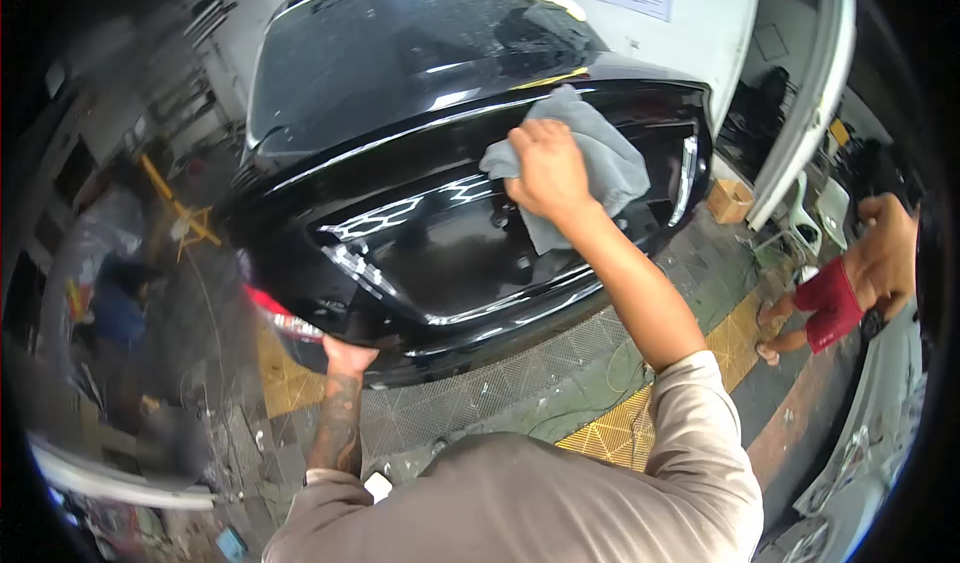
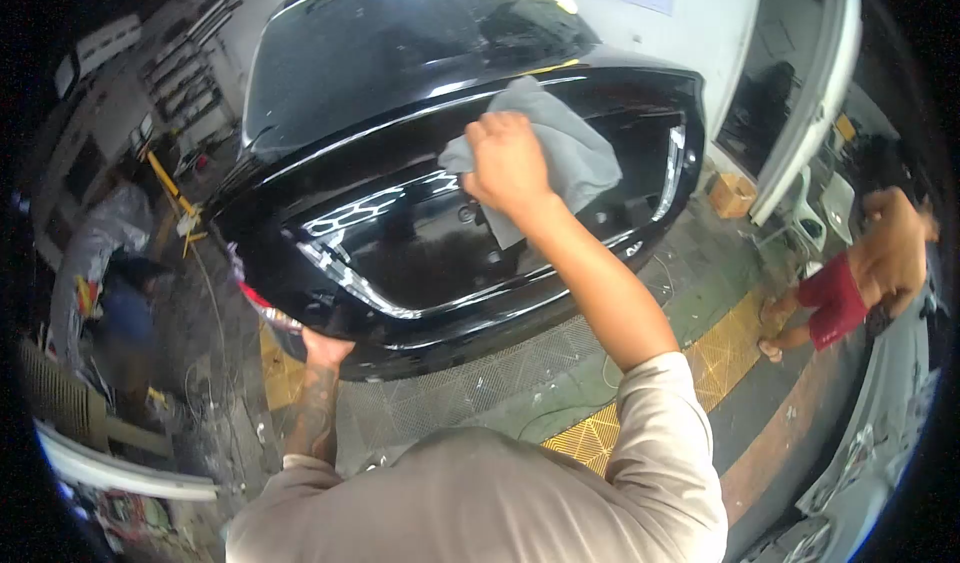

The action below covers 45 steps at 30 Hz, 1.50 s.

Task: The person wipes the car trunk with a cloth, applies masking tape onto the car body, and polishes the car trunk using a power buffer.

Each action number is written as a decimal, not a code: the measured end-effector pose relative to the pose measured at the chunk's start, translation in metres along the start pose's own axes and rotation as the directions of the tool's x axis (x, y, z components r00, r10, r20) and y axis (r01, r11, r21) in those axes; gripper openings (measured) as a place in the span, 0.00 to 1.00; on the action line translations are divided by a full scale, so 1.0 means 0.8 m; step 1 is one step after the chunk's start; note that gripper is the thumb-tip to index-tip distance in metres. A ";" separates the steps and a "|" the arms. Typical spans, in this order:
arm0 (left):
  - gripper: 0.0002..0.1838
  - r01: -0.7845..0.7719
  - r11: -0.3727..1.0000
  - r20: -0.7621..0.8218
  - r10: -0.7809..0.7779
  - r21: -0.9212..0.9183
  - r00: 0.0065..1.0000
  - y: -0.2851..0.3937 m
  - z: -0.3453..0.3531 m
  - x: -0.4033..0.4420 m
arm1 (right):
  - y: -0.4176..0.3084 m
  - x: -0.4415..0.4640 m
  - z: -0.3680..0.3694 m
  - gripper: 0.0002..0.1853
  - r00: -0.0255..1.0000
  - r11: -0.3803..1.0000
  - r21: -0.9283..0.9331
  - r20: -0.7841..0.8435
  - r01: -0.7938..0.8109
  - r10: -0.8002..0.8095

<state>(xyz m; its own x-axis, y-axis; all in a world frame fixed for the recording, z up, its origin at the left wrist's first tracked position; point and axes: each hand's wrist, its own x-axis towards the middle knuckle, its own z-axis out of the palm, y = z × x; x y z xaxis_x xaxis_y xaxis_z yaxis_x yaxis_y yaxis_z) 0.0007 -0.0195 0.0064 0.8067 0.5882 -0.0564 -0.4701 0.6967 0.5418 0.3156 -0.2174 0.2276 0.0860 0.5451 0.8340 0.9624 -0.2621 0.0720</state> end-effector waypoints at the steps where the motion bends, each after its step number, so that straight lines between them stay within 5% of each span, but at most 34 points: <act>1: 0.37 0.028 0.993 -0.033 -0.032 -0.112 0.999 0.003 -0.005 0.000 | -0.013 0.002 0.002 0.13 0.998 0.999 0.017 -0.027 -0.050 0.050; 3: 0.38 0.057 0.940 -0.099 -0.096 -0.336 0.990 0.009 -0.015 0.002 | -0.066 0.000 0.015 0.18 0.992 0.979 0.170 -0.028 -0.116 0.123; 4: 0.38 0.045 0.960 -0.122 -0.082 -0.276 0.989 0.010 -0.008 -0.002 | -0.096 -0.007 0.037 0.23 0.982 0.953 0.299 -0.160 -0.053 0.105; 5: 0.38 0.058 0.959 -0.087 -0.085 -0.279 0.993 0.007 -0.007 0.000 | -0.126 -0.011 0.037 0.27 0.992 0.885 0.451 0.009 -0.113 0.122; 6: 0.38 0.077 0.961 -0.014 -0.084 -0.267 0.996 0.005 -0.006 0.001 | -0.142 -0.021 0.061 0.30 0.991 0.898 0.430 -0.121 0.097 -0.049; 9: 0.37 0.086 0.966 0.055 -0.075 -0.243 0.996 0.007 0.002 0.001 | -0.093 -0.018 0.053 0.33 0.949 0.880 0.375 0.001 0.292 -0.315; 11: 0.37 0.109 0.950 0.042 -0.102 -0.292 0.994 0.011 0.013 -0.002 | -0.020 -0.016 0.016 0.32 0.984 0.948 0.310 0.132 0.075 -0.121; 13: 0.37 0.146 0.926 0.046 -0.139 -0.349 0.989 0.011 0.007 -0.004 | 0.057 -0.014 -0.028 0.29 0.966 0.994 0.051 0.239 0.092 -0.102; 15: 0.36 0.155 0.948 0.139 -0.120 -0.279 0.983 0.007 -0.016 0.004 | 0.109 -0.031 -0.030 0.25 0.998 0.999 -0.027 0.052 0.037 -0.035; 16: 0.35 0.155 0.953 0.169 -0.113 -0.259 0.979 0.005 -0.025 0.007 | 0.129 -0.021 -0.040 0.22 0.953 0.953 0.046 0.060 -0.299 0.297; 17: 0.34 0.135 0.949 0.100 -0.111 -0.284 0.989 0.003 -0.032 0.009 | 0.140 -0.019 -0.048 0.20 0.794 0.787 0.109 0.091 -0.608 0.601; 19: 0.33 0.123 0.947 0.056 -0.111 -0.297 0.992 0.006 -0.012 0.012 | 0.141 -0.024 -0.060 0.20 0.643 0.625 0.445 -0.131 -0.642 0.754; 20: 0.32 0.118 0.955 0.058 -0.106 -0.274 0.993 0.004 0.002 0.007 | 0.128 -0.027 -0.050 0.22 0.584 0.477 0.622 -0.040 -0.621 0.811; 21: 0.31 0.115 0.962 0.054 -0.105 -0.247 0.993 0.004 0.011 0.001 | 0.135 -0.039 -0.008 0.25 0.660 0.630 0.538 -0.170 -0.560 0.732; 22: 0.30 0.166 0.952 0.168 -0.125 -0.258 0.978 0.005 0.001 0.002 | 0.079 -0.033 0.017 0.28 0.747 0.742 0.372 -0.165 -0.558 0.644; 24: 0.30 0.136 0.978 0.144 -0.114 -0.157 0.983 0.007 -0.004 0.003 | -0.038 -0.017 0.062 0.42 0.886 0.897 0.014 -0.148 -0.442 0.439; 25: 0.29 0.140 0.980 0.121 -0.123 -0.143 0.985 0.008 0.000 0.002 | -0.101 -0.006 0.064 0.44 0.896 0.907 0.283 -0.231 -0.311 0.380; 27: 0.28 0.185 0.967 0.077 -0.174 -0.176 0.982 0.013 0.018 0.002 | -0.199 0.005 0.069 0.50 0.923 0.841 0.421 -0.025 -0.339 0.384; 31: 0.27 0.257 0.941 0.142 -0.230 -0.219 0.963 0.020 0.019 0.003 | -0.242 -0.019 0.070 0.44 0.999 0.795 0.605 0.028 -0.051 0.042; 32: 0.28 0.066 0.961 0.121 -0.102 0.269 0.987 0.026 0.000 0.006 | -0.232 -0.024 0.070 0.42 0.993 0.711 0.701 0.036 0.053 -0.110; 33: 0.28 -0.130 0.715 0.164 0.022 0.687 0.986 0.031 -0.023 0.008 | -0.218 -0.029 0.064 0.42 0.994 0.697 0.716 0.039 0.046 -0.106; 34: 0.29 -0.277 0.270 0.258 0.106 0.922 0.960 0.031 -0.027 0.005 | -0.197 -0.038 0.050 0.39 0.993 0.558 0.829 0.085 -0.027 -0.078; 36: 0.29 -0.320 -0.390 0.387 0.107 0.863 0.916 0.025 -0.016 -0.011 | -0.165 -0.076 0.033 0.31 0.982 0.339 0.922 0.163 -0.188 0.100; 38: 0.29 -0.275 -0.532 0.389 0.114 0.801 0.914 0.013 0.025 -0.014 | -0.141 -0.162 0.051 0.23 0.966 0.555 0.821 -0.016 -0.134 0.258; 39: 0.30 -0.249 -0.172 0.277 0.168 0.953 0.946 0.007 0.025 -0.006 | -0.121 -0.189 0.025 0.19 0.886 0.133 0.974 0.106 -0.184 0.452; 40: 0.30 -0.195 0.218 0.156 0.185 0.956 0.970 0.002 0.022 0.001 | -0.094 -0.218 0.006 0.18 0.782 -0.119 0.968 0.250 -0.223 0.571; 42: 0.32 -0.069 0.849 -0.055 0.115 0.523 0.992 -0.007 -0.002 0.003 | -0.029 -0.267 -0.039 0.18 0.405 -0.523 0.832 0.549 -0.182 0.731; 43: 0.33 -0.029 0.987 -0.117 0.047 0.156 0.992 -0.012 -0.023 -0.008 | 0.007 -0.281 -0.062 0.19 0.269 -0.567 0.818 0.569 -0.094 0.777; 45: 0.34 -0.040 0.998 -0.106 0.035 -0.050 0.994 -0.062 -0.022 -0.004 | 0.073 -0.289 -0.103 0.21 0.163 -0.464 0.884 0.450 0.059 0.878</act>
<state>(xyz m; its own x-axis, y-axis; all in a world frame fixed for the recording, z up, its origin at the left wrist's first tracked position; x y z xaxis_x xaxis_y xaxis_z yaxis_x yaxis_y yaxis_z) 0.0156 -0.0489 -0.0349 0.7475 0.6523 -0.1257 -0.5196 0.6920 0.5011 0.3311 -0.4243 0.0842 0.9749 0.2175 -0.0471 -0.2139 0.8578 -0.4673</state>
